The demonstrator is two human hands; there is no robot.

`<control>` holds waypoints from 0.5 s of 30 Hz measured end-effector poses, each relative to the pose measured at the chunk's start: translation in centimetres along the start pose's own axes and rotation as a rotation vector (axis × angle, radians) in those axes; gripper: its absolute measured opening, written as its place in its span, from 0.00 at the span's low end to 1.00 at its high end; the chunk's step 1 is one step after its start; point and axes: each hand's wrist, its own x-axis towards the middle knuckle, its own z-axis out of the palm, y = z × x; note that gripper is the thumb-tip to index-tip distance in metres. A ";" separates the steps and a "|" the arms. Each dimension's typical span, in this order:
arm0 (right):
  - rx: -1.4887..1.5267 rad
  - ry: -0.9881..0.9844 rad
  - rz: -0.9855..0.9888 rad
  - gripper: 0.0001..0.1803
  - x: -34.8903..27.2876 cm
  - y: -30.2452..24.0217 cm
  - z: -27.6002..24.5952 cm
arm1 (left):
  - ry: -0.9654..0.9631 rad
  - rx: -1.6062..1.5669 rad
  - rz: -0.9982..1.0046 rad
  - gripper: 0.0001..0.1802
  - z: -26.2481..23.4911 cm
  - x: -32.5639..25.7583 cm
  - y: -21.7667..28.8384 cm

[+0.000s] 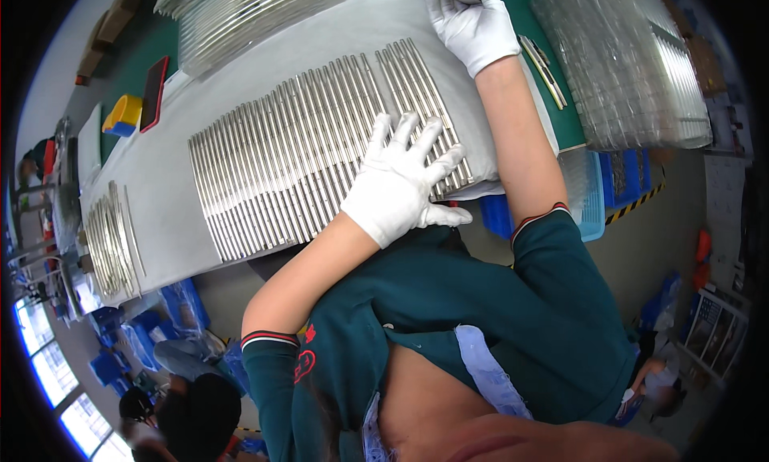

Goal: The person is sorting and inspecting metal rods at a workbench.

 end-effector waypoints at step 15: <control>-0.924 -0.101 -0.224 0.18 -0.4 -0.1 0.0 | -0.063 0.121 -0.271 0.50 -1.5 -5.2 -2.5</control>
